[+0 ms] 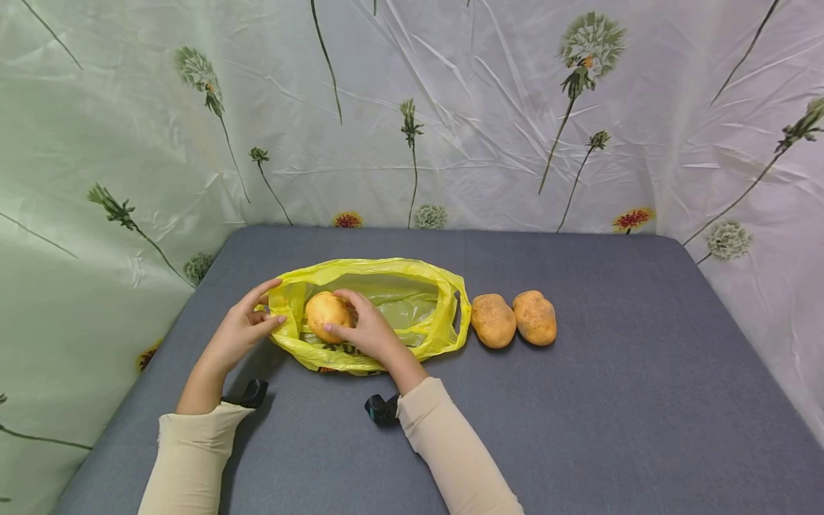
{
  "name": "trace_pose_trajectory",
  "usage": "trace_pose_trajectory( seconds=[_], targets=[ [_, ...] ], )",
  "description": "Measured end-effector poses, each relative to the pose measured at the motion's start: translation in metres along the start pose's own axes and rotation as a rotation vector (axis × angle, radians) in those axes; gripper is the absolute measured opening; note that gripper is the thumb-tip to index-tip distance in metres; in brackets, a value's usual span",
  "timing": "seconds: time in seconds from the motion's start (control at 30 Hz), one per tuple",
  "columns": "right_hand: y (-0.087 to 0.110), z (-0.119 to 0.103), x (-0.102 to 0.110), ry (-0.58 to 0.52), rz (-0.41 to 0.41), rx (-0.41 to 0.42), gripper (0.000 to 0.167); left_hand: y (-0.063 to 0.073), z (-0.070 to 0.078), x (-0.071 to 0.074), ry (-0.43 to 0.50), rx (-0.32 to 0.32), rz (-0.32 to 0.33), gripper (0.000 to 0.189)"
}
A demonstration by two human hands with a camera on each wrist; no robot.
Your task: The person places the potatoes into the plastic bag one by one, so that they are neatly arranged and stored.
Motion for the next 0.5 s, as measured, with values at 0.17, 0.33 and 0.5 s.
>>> trace_pose_trajectory(
  seconds=[0.17, 0.33, 0.5],
  targets=[
    [0.007, -0.018, 0.001, 0.018, -0.015, 0.031, 0.056, 0.000, 0.001, -0.001, -0.001, 0.005, -0.002, 0.063],
    [0.015, -0.040, 0.001, 0.000, -0.031, 0.050, 0.057, 0.000, 0.002, 0.000, -0.001, 0.006, -0.002, 0.063],
    [0.013, -0.030, 0.006, 0.035, -0.020, 0.106, 0.059, 0.001, 0.002, 0.001, -0.014, -0.009, 0.015, 0.062]
  ],
)
Point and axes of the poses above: each hand's wrist, its own y-axis away from the middle knuckle, its own x-axis out of the back of the hand, z = x × y, the point moved 3 cm from there along -y, towards the middle knuckle, and after that the axes turned 12 degrees about -y, right-handed, at the moved point
